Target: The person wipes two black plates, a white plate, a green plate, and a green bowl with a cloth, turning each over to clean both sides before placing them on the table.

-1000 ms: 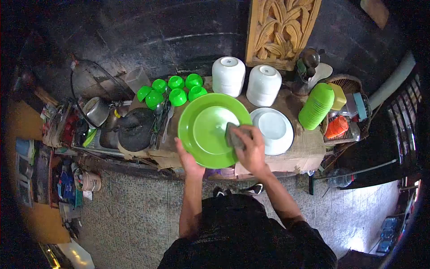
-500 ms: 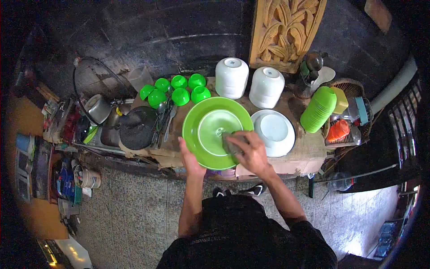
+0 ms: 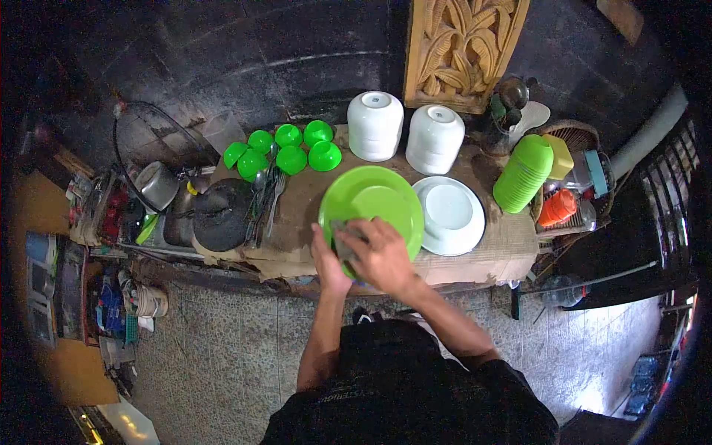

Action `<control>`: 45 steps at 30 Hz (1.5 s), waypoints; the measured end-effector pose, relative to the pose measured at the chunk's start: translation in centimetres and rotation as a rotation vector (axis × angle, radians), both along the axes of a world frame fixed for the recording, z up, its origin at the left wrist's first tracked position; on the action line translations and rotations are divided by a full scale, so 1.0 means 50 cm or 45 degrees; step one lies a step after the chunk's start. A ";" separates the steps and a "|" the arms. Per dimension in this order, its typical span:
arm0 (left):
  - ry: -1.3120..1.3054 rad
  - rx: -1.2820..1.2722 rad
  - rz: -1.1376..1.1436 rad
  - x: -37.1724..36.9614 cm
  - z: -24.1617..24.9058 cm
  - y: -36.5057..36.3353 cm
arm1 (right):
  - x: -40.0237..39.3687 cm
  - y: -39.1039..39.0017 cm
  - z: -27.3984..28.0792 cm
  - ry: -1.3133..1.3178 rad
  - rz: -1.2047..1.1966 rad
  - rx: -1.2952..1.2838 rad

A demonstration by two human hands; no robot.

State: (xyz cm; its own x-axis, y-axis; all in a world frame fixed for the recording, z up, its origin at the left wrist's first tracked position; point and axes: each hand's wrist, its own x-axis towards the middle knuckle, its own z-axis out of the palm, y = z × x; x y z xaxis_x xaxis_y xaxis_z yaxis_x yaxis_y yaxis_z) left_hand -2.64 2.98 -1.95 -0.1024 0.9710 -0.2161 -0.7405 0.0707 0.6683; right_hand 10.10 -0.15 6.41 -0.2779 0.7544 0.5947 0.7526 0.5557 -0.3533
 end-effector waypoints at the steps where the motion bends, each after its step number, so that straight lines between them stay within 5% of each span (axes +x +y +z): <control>1: -0.110 -0.047 -0.008 -0.010 0.013 -0.002 | -0.009 -0.011 -0.011 -0.020 0.079 0.018; 8: -0.188 -0.118 0.187 -0.063 0.017 0.020 | 0.017 -0.055 -0.057 -0.052 0.270 -0.034; 11: -0.463 0.033 0.075 -0.091 -0.014 0.030 | 0.045 -0.052 -0.073 0.021 0.193 0.037; 18: -0.295 0.000 0.132 -0.085 0.021 0.018 | 0.102 -0.016 -0.046 0.219 -0.081 0.055; 28: -0.211 0.124 -0.295 -0.037 0.057 -0.020 | 0.131 0.062 0.052 0.507 -0.422 -0.018; 36: 0.227 0.086 -0.307 -0.015 0.015 -0.031 | 0.024 0.037 0.050 0.282 -0.117 0.063; 45: -0.265 0.053 -0.048 -0.053 0.071 -0.003 | 0.041 -0.044 -0.038 0.181 0.246 -0.079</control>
